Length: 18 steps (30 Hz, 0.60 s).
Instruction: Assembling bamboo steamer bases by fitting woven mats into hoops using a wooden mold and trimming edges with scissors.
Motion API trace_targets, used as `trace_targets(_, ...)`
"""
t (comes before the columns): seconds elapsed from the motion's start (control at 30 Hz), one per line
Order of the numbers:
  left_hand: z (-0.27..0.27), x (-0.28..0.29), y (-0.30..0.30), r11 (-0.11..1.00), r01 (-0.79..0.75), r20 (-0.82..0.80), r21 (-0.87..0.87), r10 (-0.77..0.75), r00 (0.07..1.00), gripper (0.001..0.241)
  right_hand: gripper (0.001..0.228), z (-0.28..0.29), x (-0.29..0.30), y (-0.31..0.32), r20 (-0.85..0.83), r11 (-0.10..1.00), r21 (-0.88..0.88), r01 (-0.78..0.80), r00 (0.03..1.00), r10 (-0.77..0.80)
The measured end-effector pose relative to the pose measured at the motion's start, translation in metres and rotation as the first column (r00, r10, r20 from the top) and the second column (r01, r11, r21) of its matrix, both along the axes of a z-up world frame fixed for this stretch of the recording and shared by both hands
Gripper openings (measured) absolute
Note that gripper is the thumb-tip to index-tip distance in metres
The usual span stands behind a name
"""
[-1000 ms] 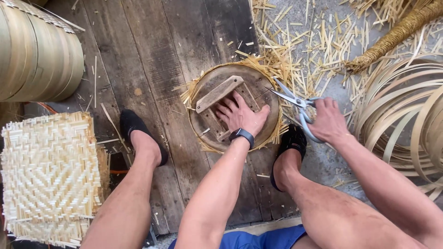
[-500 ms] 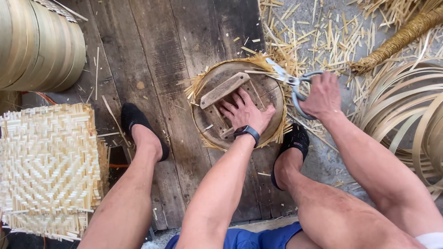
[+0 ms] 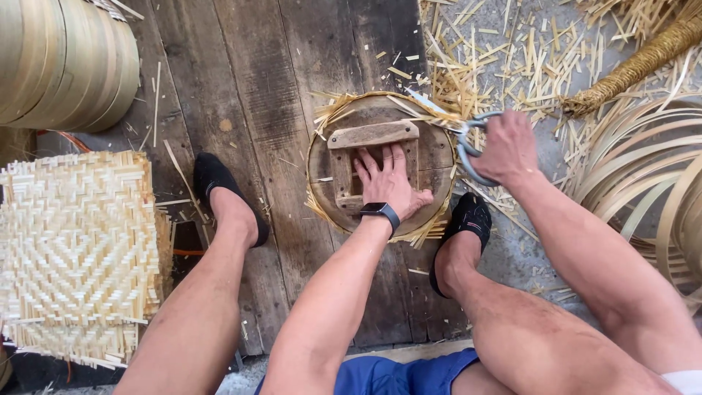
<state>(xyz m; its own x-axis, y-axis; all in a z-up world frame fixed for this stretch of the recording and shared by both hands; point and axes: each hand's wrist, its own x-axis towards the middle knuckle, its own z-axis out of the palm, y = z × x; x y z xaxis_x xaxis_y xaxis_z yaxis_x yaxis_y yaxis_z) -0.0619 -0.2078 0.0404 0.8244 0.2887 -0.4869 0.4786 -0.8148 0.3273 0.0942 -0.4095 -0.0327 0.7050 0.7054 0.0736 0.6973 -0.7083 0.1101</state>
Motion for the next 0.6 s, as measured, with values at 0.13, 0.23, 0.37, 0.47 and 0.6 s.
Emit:
trace_targets(0.13, -0.003, -0.006, 0.012, 1.0, -0.001, 0.011, -0.011, 0.001, 1.0, 0.129, 0.054, 0.026, 0.01, -0.013, -0.322, 0.979, -0.164, 0.121, 0.931, -0.169)
trace_targets(0.23, -0.004, -0.02, 0.019, 0.981, 0.193, -0.006, -0.021, -0.193, 0.981, 0.129, 0.047, 0.01, 0.007, -0.042, -0.521, 0.935, -0.319, 0.154, 0.796, -0.308)
trace_targets(0.37, -0.011, -0.019, 0.021, 0.962, 0.273, 0.041, 0.001, -0.273, 0.961, 0.134, 0.061, 0.02, 0.008, -0.003, -0.348, 0.986, -0.154, 0.065, 0.93, -0.115)
trace_targets(0.47, -0.011, -0.023, 0.023, 0.96, 0.279, 0.05, 0.0, -0.278, 0.959, 0.135, 0.059, 0.029, 0.01, 0.02, -0.354, 0.991, -0.132, 0.037, 0.932, -0.082)
trace_targets(0.6, 0.0, -0.021, 0.036, 0.927, 0.374, -0.059, -0.029, -0.375, 0.925, 0.131, 0.041, 0.015, 0.027, -0.013, -0.501, 0.947, -0.317, 0.051, 0.839, -0.213)
